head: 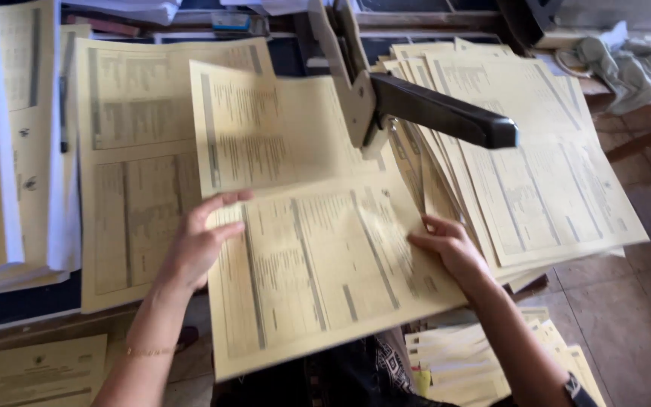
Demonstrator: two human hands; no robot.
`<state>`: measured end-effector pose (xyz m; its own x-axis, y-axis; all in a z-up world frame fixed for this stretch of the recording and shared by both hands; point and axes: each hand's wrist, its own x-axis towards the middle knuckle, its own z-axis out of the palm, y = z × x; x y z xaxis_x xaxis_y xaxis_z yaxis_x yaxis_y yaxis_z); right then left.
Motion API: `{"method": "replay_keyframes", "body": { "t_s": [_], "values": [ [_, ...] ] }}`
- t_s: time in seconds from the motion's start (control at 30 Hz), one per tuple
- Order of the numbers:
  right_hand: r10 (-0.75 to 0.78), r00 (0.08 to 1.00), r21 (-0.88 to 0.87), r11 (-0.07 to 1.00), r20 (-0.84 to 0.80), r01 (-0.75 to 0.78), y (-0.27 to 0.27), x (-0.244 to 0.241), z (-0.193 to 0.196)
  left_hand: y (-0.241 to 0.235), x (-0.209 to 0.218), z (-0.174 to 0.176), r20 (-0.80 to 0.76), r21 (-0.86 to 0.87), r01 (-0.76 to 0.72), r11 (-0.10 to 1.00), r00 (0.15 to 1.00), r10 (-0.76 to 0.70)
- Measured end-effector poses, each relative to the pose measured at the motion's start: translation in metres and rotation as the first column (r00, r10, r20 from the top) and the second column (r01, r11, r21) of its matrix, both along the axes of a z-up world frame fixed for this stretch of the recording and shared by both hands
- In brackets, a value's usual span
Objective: Aligning and stapling sets of printed documents using a heavy-duty manual stapler.
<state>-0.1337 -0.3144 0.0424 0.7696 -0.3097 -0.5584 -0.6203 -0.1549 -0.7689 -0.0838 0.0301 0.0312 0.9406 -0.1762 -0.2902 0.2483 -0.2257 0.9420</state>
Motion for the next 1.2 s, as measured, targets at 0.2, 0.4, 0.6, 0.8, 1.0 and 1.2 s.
{"method": "replay_keyframes", "body": {
  "t_s": [0.2,0.4,0.6,0.8,1.0,1.2],
  "values": [
    [0.483,0.761,-0.574,0.799,0.433,-0.18,-0.031,0.024,0.012,-0.015,0.03,-0.021,0.075,0.018,-0.048,0.999,0.996,0.046],
    [0.55,0.622,-0.401,0.834,0.557,-0.379,-0.043,0.067,0.115,-0.014,0.026,-0.029,0.126,-0.006,0.019,1.0,0.992,-0.018],
    [0.559,0.829,-0.57,0.671,-0.031,-0.474,0.03,0.098,0.203,-0.036,0.029,-0.023,0.069,-0.066,-0.08,0.995,0.994,0.085],
    [0.569,0.795,-0.372,0.705,-0.21,-0.603,0.061,0.08,0.169,-0.032,0.032,-0.034,0.123,-0.067,-0.083,0.994,0.988,0.09],
    [0.581,0.741,-0.413,0.798,0.337,-0.439,0.056,0.044,0.098,-0.033,0.029,-0.024,0.091,-0.077,-0.087,0.993,0.991,0.094],
    [0.625,0.64,-0.707,0.685,0.447,-0.176,0.049,0.035,0.017,-0.038,0.021,-0.028,0.19,-0.032,-0.119,0.992,0.974,0.123]
  ]
}}
